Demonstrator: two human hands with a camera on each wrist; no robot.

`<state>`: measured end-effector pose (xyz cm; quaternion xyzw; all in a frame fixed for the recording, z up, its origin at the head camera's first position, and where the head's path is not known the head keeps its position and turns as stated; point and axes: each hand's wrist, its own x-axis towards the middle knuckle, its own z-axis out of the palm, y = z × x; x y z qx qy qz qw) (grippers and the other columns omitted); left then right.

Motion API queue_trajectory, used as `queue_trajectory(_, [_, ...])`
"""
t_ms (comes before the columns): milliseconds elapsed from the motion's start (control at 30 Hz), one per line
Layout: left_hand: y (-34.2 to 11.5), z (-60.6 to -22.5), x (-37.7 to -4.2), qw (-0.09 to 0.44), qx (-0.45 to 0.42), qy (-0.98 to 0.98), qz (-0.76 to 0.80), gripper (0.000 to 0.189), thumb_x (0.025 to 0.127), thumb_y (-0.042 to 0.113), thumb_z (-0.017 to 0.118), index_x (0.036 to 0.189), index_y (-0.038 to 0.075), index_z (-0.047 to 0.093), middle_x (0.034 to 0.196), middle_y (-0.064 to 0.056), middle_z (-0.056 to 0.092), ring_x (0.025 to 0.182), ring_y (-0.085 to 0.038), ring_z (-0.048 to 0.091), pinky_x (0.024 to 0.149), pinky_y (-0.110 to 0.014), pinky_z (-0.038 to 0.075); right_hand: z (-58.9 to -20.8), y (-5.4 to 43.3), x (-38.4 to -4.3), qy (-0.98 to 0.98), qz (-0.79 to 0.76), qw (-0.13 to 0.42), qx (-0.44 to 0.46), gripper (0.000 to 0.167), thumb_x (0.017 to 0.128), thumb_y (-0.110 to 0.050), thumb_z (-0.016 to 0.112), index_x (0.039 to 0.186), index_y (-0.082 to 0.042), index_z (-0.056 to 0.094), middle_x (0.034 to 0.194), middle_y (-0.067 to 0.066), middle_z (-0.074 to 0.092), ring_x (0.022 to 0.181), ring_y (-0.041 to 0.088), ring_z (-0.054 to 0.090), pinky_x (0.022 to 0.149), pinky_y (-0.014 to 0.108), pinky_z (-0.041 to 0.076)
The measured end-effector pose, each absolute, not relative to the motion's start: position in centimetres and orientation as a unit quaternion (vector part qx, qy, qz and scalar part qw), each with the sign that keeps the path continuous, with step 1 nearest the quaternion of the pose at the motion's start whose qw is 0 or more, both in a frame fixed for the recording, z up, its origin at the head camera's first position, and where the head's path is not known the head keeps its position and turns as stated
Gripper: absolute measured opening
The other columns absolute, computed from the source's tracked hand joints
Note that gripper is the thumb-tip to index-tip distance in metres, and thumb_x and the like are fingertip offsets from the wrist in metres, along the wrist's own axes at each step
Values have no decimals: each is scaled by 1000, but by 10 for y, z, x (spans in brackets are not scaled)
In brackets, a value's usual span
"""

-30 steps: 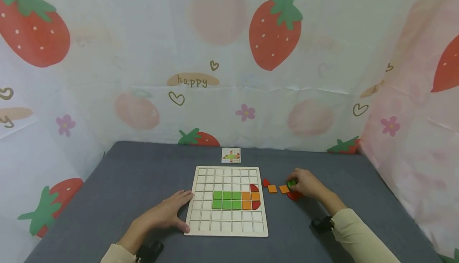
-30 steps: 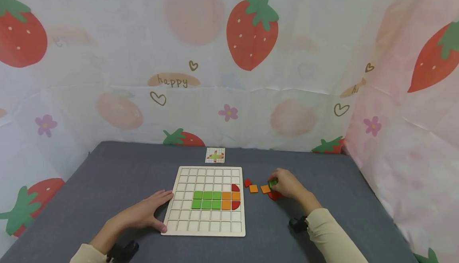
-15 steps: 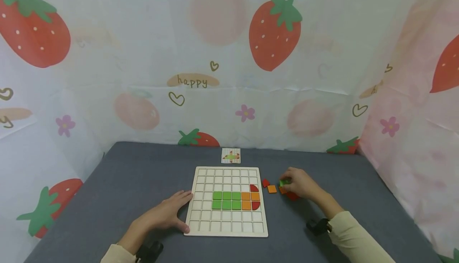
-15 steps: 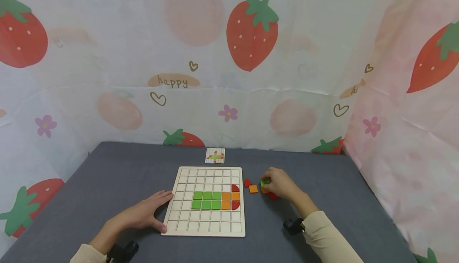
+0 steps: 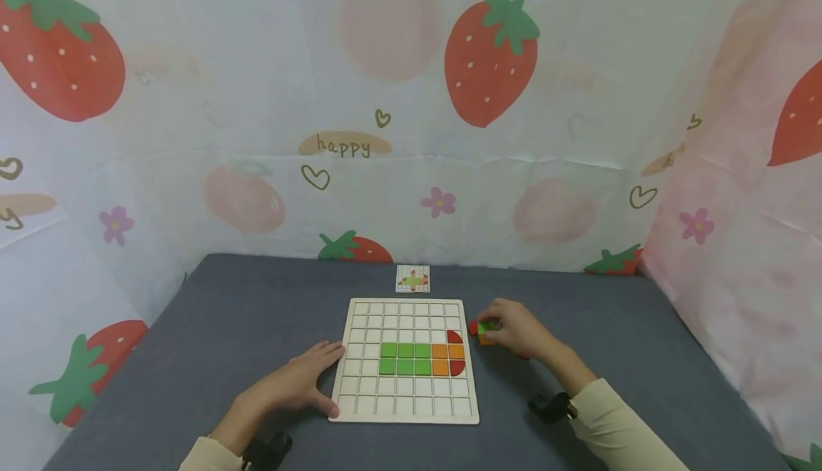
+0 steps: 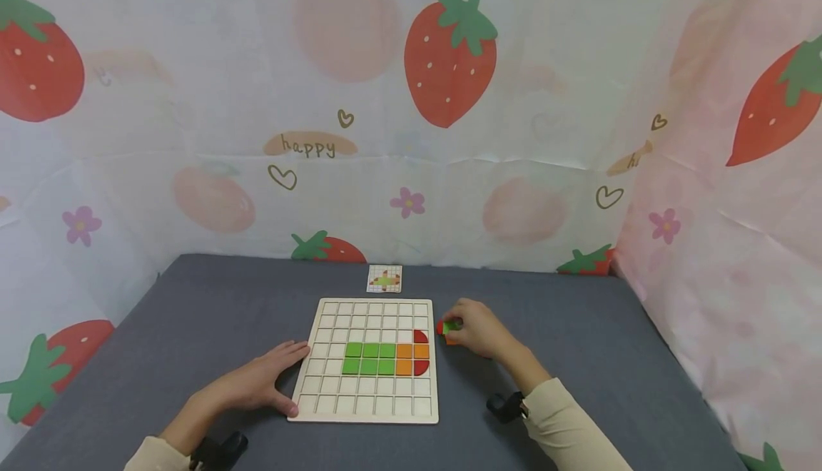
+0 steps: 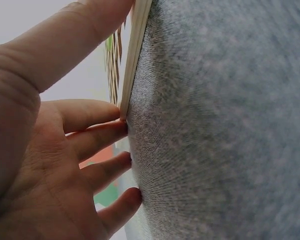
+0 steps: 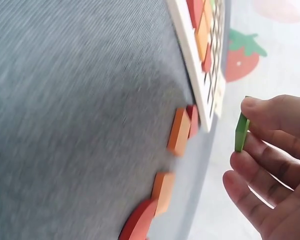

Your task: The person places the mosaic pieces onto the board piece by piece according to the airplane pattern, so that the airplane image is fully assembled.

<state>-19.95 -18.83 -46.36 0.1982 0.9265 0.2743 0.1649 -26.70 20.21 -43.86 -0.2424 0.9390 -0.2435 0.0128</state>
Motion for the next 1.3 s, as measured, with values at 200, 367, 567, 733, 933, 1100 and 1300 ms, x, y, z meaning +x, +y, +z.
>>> queue_trajectory(200, [-188,-464,-200,167,199,927,271,101,66,35,87,146,-5,38,154,-23,35,145,-47,24,109,-69,24,-438,186,-268,934,-251,18,-253,24,85,-10,72,108,0,72,95,4,63,81,12,56,68,26,49])
queue_trajectory(367, [-188,-464,-200,163,195,928,271,102,65,33,87,145,-5,39,154,-22,36,145,-46,24,108,-70,24,-435,172,-268,927,-255,13,-275,25,85,-9,72,107,1,72,94,6,63,78,14,55,65,22,47])
queue_trajectory(567, [-188,-466,-201,162,193,930,269,102,64,33,88,146,-5,39,154,-22,37,146,-45,24,109,-69,25,-435,156,-267,916,-265,20,-299,26,85,-10,73,108,2,71,94,6,64,82,19,59,68,23,49])
queue_trajectory(733, [-188,-467,-201,157,196,930,269,103,64,32,88,145,-5,39,154,-22,37,145,-45,25,109,-69,25,-434,141,-266,910,-285,43,-298,27,85,-9,72,109,2,70,96,6,63,87,18,61,73,24,51])
queue_trajectory(933, [-187,-466,-202,157,196,931,266,102,63,33,88,145,-4,39,154,-21,37,145,-45,25,108,-69,26,-434,126,-266,909,-285,52,-300,27,86,-11,72,110,0,71,94,4,64,86,16,59,73,25,50])
queue_trajectory(1100, [-187,-467,-202,160,195,931,264,103,64,33,88,145,-5,39,154,-22,37,145,-46,25,108,-69,26,-432,114,-263,903,-289,58,-312,27,86,-11,71,111,0,71,96,5,64,87,18,59,73,26,50])
queue_trajectory(1300, [-187,-465,-201,158,197,931,265,103,63,33,88,145,-6,39,154,-23,37,145,-46,25,109,-69,26,-431,97,-260,895,-285,56,-339,24,86,-9,70,109,0,72,97,7,65,90,23,61,77,28,52])
